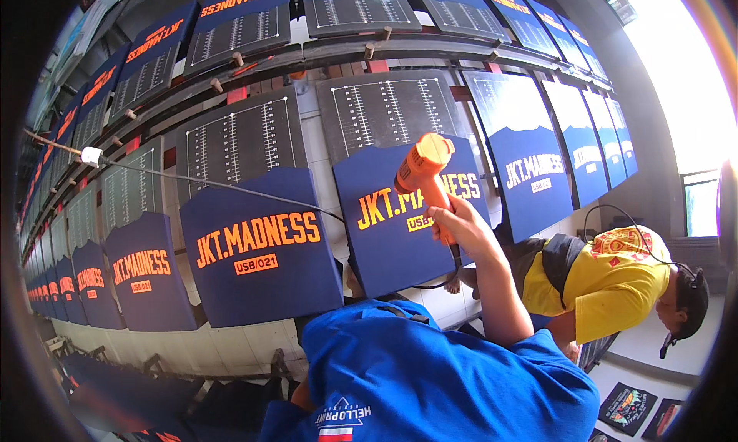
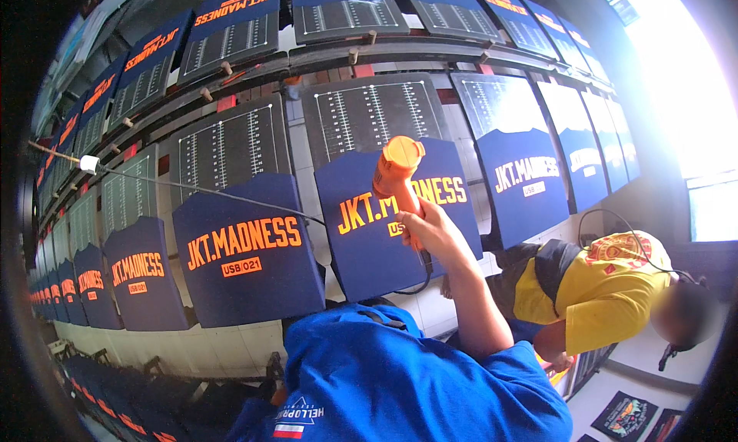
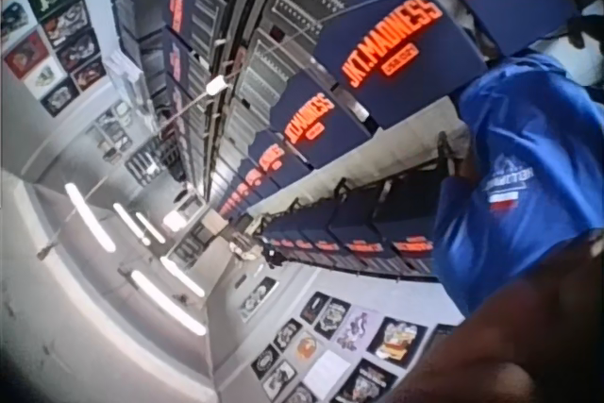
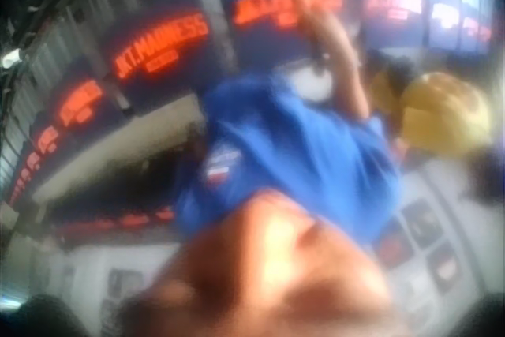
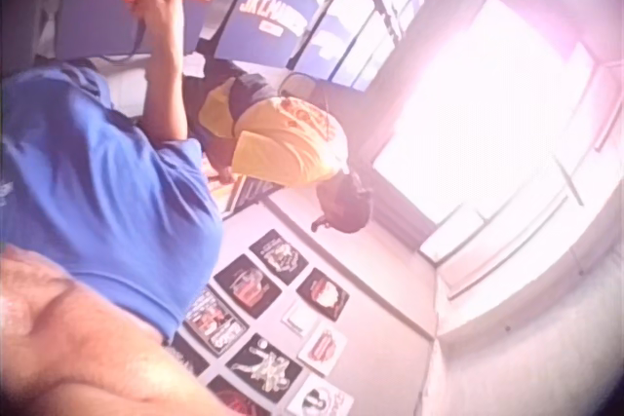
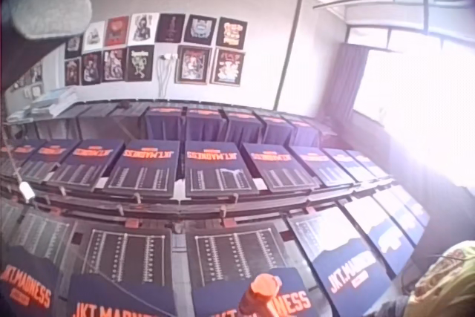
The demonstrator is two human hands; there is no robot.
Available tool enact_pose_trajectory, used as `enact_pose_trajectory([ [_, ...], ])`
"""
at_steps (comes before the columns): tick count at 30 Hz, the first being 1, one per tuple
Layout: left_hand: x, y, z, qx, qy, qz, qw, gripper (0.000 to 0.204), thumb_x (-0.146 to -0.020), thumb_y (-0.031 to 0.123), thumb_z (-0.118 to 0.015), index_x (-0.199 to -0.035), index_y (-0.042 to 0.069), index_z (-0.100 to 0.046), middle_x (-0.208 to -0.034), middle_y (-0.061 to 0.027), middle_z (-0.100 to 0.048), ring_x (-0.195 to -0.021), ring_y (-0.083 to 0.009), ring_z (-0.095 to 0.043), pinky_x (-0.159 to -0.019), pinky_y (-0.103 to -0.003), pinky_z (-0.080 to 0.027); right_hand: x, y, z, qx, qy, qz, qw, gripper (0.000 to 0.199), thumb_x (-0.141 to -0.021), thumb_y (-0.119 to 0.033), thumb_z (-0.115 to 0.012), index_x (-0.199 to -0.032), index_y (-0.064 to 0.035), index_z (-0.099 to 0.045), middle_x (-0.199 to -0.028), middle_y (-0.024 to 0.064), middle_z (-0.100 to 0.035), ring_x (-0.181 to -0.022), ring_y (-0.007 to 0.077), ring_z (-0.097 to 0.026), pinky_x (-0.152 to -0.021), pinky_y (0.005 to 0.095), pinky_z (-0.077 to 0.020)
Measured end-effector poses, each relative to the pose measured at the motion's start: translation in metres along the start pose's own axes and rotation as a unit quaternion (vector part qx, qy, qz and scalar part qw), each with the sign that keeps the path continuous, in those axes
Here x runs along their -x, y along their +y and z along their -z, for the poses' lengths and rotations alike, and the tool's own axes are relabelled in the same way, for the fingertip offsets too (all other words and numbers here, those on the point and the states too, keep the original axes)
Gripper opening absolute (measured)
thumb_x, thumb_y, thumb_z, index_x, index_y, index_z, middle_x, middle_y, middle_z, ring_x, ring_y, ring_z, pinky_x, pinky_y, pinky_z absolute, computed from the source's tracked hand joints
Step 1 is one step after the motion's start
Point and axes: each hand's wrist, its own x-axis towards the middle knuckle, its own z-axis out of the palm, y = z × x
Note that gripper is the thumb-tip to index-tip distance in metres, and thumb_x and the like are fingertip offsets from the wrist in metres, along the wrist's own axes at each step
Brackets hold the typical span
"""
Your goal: The person holds an orange heat gun to dry the ink on a series of blue t-shirts mounted on boards in a printing facility. The person moves along the rack, using their left hand to smooth the fabric and their right hand to apply heat.
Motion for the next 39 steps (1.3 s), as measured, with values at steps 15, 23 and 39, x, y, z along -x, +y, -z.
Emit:
enact_pose_trajectory([
  [15, -0.013, 0.016, -0.002, -0.034, -0.025, 0.005, 0.999, 0.045, -0.101, 0.031, -0.042, -0.121, -0.008, -0.055, -0.112, -0.023, -0.063, -0.098, -0.0365, -0.061, -0.087, -0.05, -0.05, 0.004, -0.002, -0.015, 0.032, 0.021, -0.01, 0.999, 0.029, -0.095, -0.025, -0.064, -0.107, 0.0009, -0.057, -0.074, 0.0029, -0.06, -0.064, 0.0085, -0.06, -0.056, 0.0225, -0.0471],
  [23, -0.02, 0.019, -0.006, -0.046, -0.042, 0.013, 0.998, 0.046, -0.101, 0.032, -0.043, -0.12, -0.009, -0.055, -0.109, -0.0232, -0.063, -0.095, -0.0367, -0.061, -0.086, -0.05, -0.05, 0.029, -0.006, -0.019, 0.041, 0.009, -0.023, 0.999, 0.028, -0.096, -0.025, -0.063, -0.106, 0.0, -0.057, -0.076, 0.0033, -0.06, -0.066, 0.0095, -0.059, -0.058, 0.0236, -0.0477],
  [39, -0.021, 0.014, 0.002, -0.045, -0.047, 0.006, 0.998, 0.048, -0.1, 0.032, -0.043, -0.118, -0.011, -0.055, -0.104, -0.0234, -0.064, -0.089, -0.037, -0.061, -0.085, -0.051, -0.049, 0.049, 0.011, -0.01, 0.03, 0.028, -0.039, 0.998, 0.026, -0.095, -0.022, -0.062, -0.11, -0.0007, -0.055, -0.079, 0.004, -0.06, -0.067, 0.0095, -0.059, -0.06, 0.0232, -0.0498],
])
